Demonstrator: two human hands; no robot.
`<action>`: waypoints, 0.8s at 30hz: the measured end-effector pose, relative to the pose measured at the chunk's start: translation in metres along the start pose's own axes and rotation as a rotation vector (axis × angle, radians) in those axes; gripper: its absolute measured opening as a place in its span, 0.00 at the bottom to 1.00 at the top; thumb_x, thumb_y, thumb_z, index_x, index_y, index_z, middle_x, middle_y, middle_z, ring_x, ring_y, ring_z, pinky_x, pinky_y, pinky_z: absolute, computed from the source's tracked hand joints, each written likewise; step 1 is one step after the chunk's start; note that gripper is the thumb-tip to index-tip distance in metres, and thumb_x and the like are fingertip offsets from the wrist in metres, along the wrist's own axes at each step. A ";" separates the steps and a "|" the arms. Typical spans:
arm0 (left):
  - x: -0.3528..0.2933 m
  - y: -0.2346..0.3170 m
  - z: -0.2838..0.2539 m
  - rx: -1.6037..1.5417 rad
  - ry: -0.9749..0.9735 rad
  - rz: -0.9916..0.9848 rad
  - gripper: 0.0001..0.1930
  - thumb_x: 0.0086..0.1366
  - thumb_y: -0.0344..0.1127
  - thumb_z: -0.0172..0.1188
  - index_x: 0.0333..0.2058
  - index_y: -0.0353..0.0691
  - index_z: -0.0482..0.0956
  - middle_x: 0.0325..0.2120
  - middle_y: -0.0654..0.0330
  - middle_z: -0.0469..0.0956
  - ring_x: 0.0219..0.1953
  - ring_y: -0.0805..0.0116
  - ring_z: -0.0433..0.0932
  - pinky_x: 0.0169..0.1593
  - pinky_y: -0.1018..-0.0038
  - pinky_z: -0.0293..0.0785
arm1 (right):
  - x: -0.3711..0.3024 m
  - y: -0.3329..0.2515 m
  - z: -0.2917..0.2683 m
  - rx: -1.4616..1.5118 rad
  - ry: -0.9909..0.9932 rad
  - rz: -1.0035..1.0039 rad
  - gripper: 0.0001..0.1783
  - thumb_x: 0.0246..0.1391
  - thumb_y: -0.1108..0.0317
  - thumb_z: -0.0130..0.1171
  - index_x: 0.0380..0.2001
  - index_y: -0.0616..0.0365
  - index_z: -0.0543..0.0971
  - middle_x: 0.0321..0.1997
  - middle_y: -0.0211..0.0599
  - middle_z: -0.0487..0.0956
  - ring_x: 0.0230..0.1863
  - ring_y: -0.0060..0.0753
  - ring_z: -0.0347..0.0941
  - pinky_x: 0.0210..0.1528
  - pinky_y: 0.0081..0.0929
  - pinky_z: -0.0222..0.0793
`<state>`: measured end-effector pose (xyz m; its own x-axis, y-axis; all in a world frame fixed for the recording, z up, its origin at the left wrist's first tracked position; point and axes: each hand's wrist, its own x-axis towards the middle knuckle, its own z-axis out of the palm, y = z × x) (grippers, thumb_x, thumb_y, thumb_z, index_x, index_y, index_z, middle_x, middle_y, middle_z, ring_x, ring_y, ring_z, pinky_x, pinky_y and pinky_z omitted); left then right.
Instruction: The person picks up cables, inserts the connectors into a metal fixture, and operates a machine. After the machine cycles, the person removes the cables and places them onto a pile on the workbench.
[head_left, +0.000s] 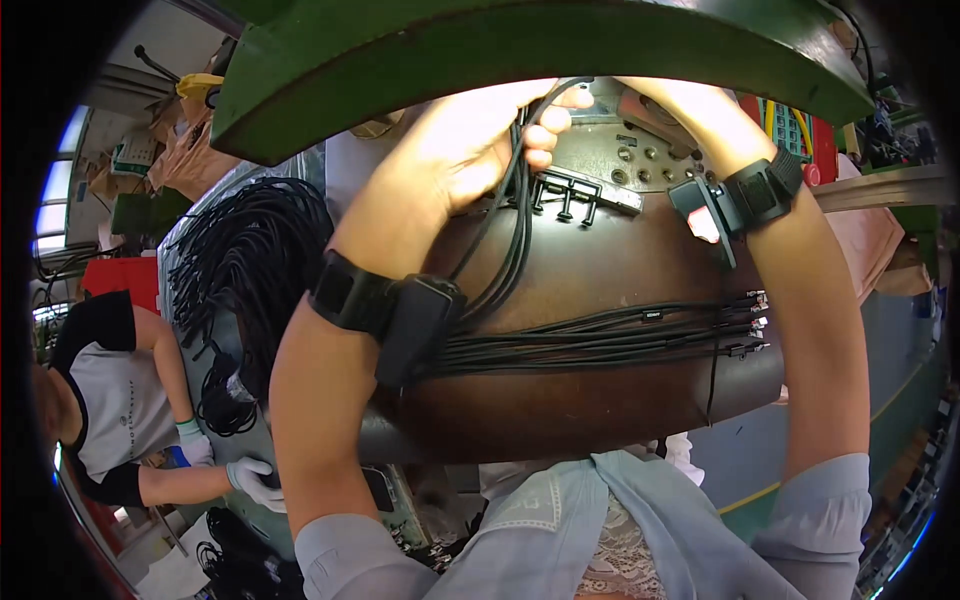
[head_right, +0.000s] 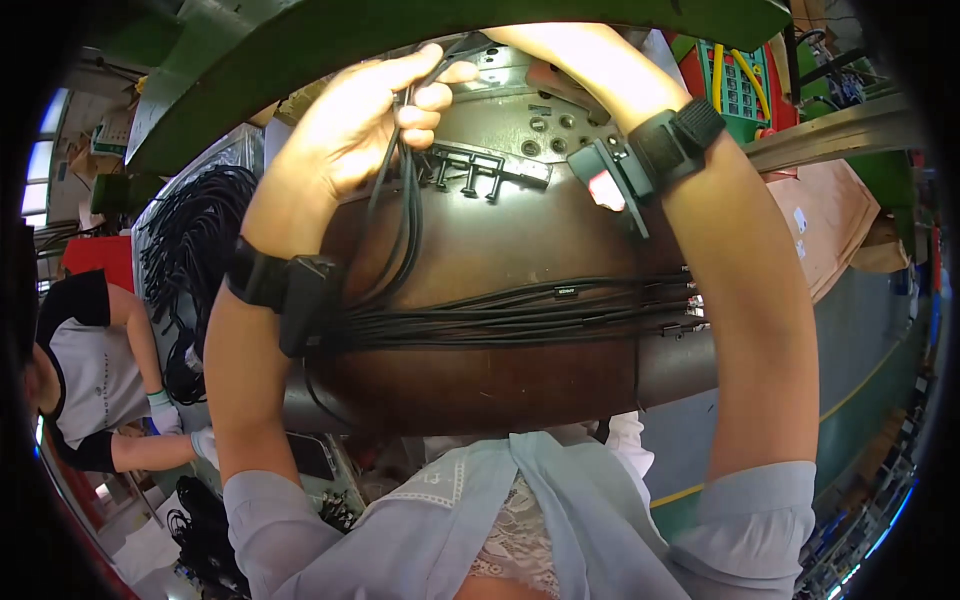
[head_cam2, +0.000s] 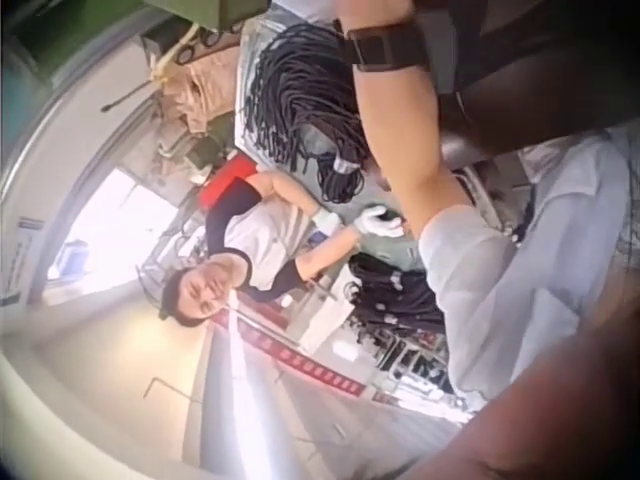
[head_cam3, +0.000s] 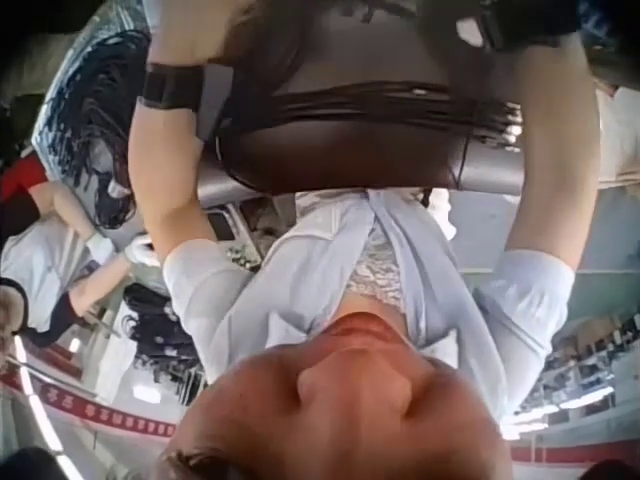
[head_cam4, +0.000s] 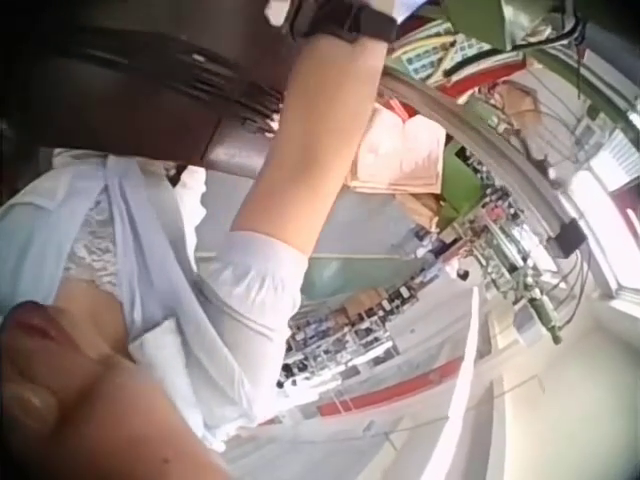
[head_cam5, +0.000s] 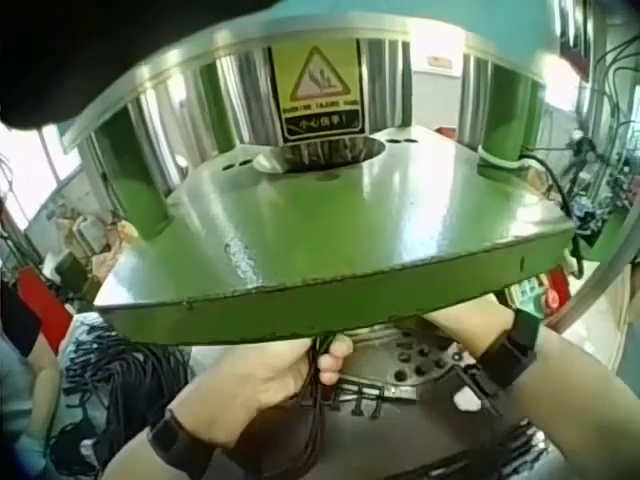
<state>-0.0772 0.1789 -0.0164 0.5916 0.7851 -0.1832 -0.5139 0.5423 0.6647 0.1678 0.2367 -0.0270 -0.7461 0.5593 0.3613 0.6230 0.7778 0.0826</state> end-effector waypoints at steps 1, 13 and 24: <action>-0.005 0.001 -0.003 0.428 0.262 0.083 0.16 0.67 0.43 0.47 0.40 0.33 0.71 0.20 0.67 0.69 0.18 0.79 0.66 0.22 0.81 0.65 | 0.007 -0.009 0.006 -0.013 0.051 -0.015 0.14 0.48 0.72 0.51 0.41 0.59 0.76 0.33 0.43 0.77 0.31 0.36 0.73 0.35 0.28 0.70; -0.003 -0.009 -0.036 2.324 0.483 0.998 0.16 0.50 0.29 0.60 0.41 0.40 0.76 0.30 0.54 0.77 0.33 0.57 0.77 0.38 0.67 0.73 | 0.027 -0.029 0.028 0.087 0.122 0.007 0.19 0.45 0.70 0.55 0.44 0.52 0.75 0.29 0.36 0.79 0.27 0.38 0.76 0.31 0.31 0.73; -0.013 0.001 -0.022 2.140 0.503 0.726 0.28 0.52 0.29 0.60 0.53 0.38 0.66 0.44 0.48 0.74 0.47 0.55 0.74 0.47 0.68 0.71 | 0.027 0.002 0.032 0.420 0.082 0.254 0.25 0.48 0.57 0.61 0.48 0.58 0.73 0.44 0.46 0.76 0.43 0.38 0.73 0.48 0.30 0.66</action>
<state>-0.0989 0.1752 -0.0291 0.3588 0.8034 0.4751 0.8636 -0.4789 0.1577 0.1411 0.2621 -0.0470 -0.5515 0.7351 0.3944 0.6221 0.6774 -0.3926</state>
